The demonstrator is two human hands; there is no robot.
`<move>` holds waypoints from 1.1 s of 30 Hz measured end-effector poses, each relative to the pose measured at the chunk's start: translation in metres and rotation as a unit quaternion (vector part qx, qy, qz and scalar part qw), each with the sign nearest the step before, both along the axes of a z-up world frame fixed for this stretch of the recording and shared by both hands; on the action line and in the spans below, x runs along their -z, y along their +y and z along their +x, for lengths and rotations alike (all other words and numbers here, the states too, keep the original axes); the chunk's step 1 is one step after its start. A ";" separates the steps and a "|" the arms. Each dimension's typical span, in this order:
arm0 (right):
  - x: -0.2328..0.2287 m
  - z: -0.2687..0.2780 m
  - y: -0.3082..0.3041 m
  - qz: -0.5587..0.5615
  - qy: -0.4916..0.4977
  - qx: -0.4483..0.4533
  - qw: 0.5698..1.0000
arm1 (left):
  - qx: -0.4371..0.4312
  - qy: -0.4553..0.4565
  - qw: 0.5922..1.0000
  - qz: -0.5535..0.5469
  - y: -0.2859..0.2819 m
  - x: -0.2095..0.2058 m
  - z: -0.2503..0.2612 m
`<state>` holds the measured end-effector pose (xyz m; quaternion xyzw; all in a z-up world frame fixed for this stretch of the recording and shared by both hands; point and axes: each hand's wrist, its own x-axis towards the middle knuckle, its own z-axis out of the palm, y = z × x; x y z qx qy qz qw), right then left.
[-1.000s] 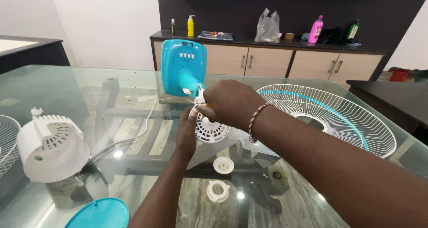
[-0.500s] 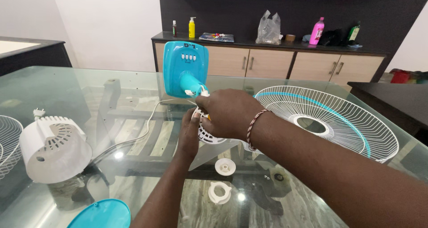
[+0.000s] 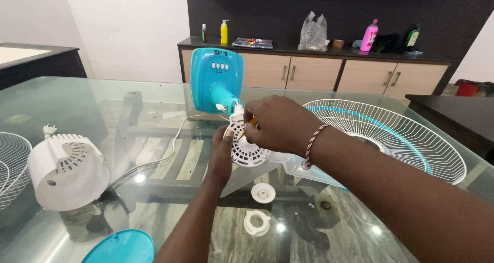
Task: The person uses a yellow screwdriver to loosen and remove screws from the white plastic rear housing of a disassembled electric fan. They repeatedly insert the screwdriver into screw slots, turn it, and remove screws, placing them on the glass table. The fan blades, front grille, and motor housing remain separate on the table throughout.
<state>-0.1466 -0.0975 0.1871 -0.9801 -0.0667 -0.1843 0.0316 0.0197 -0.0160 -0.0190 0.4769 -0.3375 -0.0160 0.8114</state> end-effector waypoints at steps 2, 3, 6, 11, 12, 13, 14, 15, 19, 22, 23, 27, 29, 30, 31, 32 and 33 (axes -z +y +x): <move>0.004 0.000 -0.003 -0.014 -0.008 -0.003 1.000 | -0.006 -0.016 1.000 -0.003 0.001 0.001 0.001; 0.006 0.001 -0.005 -0.021 -0.012 -0.005 1.000 | -0.009 -0.029 1.000 -0.005 0.001 0.002 0.001; 0.009 0.004 -0.010 -0.009 -0.012 -0.013 1.000 | -0.004 -0.032 0.999 -0.013 0.000 0.004 0.003; 0.013 0.007 -0.012 -0.027 -0.012 -0.009 1.000 | 0.006 -0.018 1.000 -0.023 -0.002 0.006 0.005; 0.014 0.008 -0.012 -0.033 -0.009 -0.004 0.999 | 0.001 -0.013 1.000 -0.016 -0.002 0.006 0.005; 0.015 0.008 -0.011 -0.029 -0.005 0.001 1.000 | -0.004 -0.007 1.000 -0.010 -0.002 0.005 0.005; 0.015 0.007 -0.011 -0.025 0.000 0.005 1.000 | 0.002 -0.012 1.000 -0.014 -0.002 0.005 0.004; 0.015 0.007 -0.011 -0.022 0.004 0.009 1.000 | 0.008 -0.018 1.000 -0.019 -0.001 0.004 0.003; 0.012 0.005 -0.010 -0.011 0.002 -0.009 1.000 | 0.016 -0.013 0.999 -0.026 0.001 0.001 0.001; 0.006 0.003 -0.007 -0.017 0.001 -0.022 1.000 | 0.000 -0.014 1.000 -0.002 0.002 0.001 -0.002; 0.004 0.003 -0.005 -0.027 -0.006 -0.030 0.999 | -0.001 -0.021 1.000 -0.003 0.003 0.001 -0.002; -0.003 0.005 0.010 -0.060 0.063 0.046 0.995 | -0.010 -0.027 1.000 -0.004 0.000 0.001 -0.001; -0.006 0.005 0.016 -0.044 0.083 0.079 0.992 | -0.002 -0.022 1.000 -0.015 0.000 0.001 0.001; -0.005 0.005 0.018 -0.035 0.095 0.095 0.990 | 0.012 -0.020 0.999 -0.027 -0.001 0.003 0.002; -0.005 0.004 0.017 -0.034 0.079 0.088 0.992 | 0.025 -0.018 0.999 -0.039 -0.001 0.004 0.003; -0.005 0.004 0.015 -0.033 0.062 0.080 0.994 | 0.022 -0.013 0.999 -0.036 -0.002 0.005 0.004; -0.004 0.004 0.012 -0.033 0.045 0.073 0.996 | 0.018 -0.008 0.999 -0.032 -0.002 0.006 0.005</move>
